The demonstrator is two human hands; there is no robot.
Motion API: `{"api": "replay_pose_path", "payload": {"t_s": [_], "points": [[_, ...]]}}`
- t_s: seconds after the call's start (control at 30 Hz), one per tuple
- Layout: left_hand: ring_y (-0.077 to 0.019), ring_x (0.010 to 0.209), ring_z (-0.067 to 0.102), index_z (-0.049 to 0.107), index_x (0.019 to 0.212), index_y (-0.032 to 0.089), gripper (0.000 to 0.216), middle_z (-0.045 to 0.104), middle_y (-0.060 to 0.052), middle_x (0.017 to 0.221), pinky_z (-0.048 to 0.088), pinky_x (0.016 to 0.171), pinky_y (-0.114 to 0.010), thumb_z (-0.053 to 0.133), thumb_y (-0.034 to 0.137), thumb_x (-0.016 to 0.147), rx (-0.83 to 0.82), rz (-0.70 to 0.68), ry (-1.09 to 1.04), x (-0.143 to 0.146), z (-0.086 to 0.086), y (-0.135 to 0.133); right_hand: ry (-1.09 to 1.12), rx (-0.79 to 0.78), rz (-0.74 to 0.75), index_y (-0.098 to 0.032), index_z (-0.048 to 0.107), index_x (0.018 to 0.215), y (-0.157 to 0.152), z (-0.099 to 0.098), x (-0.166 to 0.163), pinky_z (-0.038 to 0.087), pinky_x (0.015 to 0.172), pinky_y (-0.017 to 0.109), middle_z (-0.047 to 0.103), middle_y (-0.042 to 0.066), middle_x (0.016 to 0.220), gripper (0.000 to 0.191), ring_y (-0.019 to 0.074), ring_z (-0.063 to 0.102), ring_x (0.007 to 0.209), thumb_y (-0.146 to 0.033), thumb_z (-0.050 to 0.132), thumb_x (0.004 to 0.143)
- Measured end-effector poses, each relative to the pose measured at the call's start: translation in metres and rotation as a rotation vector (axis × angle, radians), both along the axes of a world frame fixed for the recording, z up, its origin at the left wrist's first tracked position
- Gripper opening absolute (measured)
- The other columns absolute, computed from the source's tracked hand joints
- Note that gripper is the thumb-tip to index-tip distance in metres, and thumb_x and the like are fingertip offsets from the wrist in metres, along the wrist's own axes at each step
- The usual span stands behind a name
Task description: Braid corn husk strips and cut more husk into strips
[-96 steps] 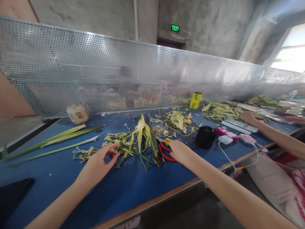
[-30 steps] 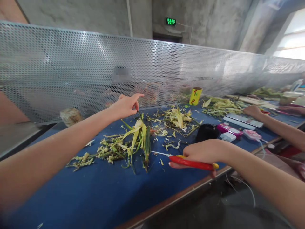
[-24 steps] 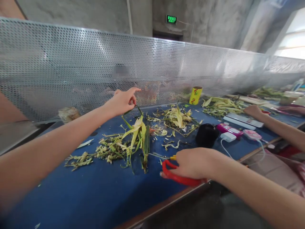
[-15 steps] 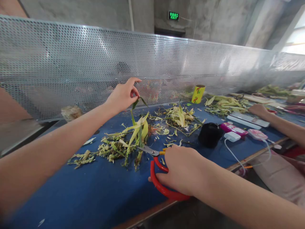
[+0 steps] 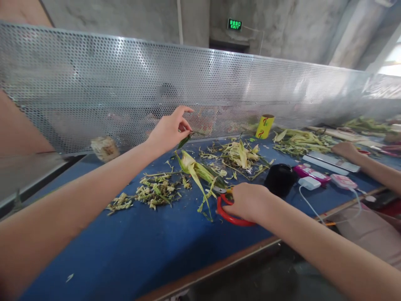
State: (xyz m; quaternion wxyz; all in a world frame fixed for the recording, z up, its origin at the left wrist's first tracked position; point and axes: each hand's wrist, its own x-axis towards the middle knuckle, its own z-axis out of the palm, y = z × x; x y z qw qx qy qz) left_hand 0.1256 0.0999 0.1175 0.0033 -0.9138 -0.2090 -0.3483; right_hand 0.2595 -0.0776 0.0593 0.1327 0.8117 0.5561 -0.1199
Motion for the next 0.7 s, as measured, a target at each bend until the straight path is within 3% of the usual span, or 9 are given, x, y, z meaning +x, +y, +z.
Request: {"api": "replay_pose_path", "payload": {"t_s": [0.17, 0.3, 0.6, 0.7], "points": [[-0.0101, 0.067, 0.057, 0.034, 0.118, 0.019, 0.048, 0.064, 0.0, 0.084, 0.042, 0.063, -0.023, 0.049, 0.013, 0.074, -0.059, 0.024, -0.033, -0.001, 0.006, 0.009, -0.006, 0.06, -0.012, -0.014, 0.063, 0.076, -0.019, -0.001, 0.023, 0.037, 0.049, 0.031, 0.063, 0.015, 0.076, 0.04, 0.026, 0.06, 0.061, -0.05, 0.046, 0.071], [-0.0111, 0.071, 0.057, 0.037, 0.116, 0.018, 0.046, 0.063, -0.001, 0.082, 0.042, 0.068, -0.024, 0.05, 0.012, 0.072, -0.051, 0.027, -0.004, -0.006, 0.007, 0.012, 0.029, 0.09, 0.009, -0.015, 0.063, 0.078, -0.027, -0.006, 0.019, 0.039, 0.052, 0.031, 0.063, 0.014, 0.083, 0.046, 0.0267, 0.061, 0.067, -0.058, 0.05, 0.066], [-0.0114, 0.075, 0.057, 0.044, 0.11, 0.017, 0.036, 0.062, -0.003, 0.085, 0.042, 0.071, -0.025, 0.047, 0.011, 0.075, 0.006, 0.014, -0.004, -0.004, 0.008, 0.006, 0.167, 0.142, 0.167, -0.015, 0.063, 0.078, -0.01, -0.009, -0.051, 0.043, 0.058, 0.031, 0.065, 0.012, 0.079, 0.042, 0.028, 0.063, 0.073, -0.052, 0.048, 0.067], [-0.0118, 0.076, 0.058, 0.045, 0.111, 0.016, 0.036, 0.064, -0.003, 0.087, 0.042, 0.071, -0.024, 0.047, 0.012, 0.076, 0.024, -0.025, 0.076, -0.004, 0.008, 0.002, 0.181, 0.177, 0.184, -0.013, 0.063, 0.086, 0.0, -0.01, -0.075, 0.044, 0.062, 0.032, 0.065, 0.015, 0.086, 0.046, 0.0286, 0.063, 0.077, -0.052, 0.047, 0.067]]}}
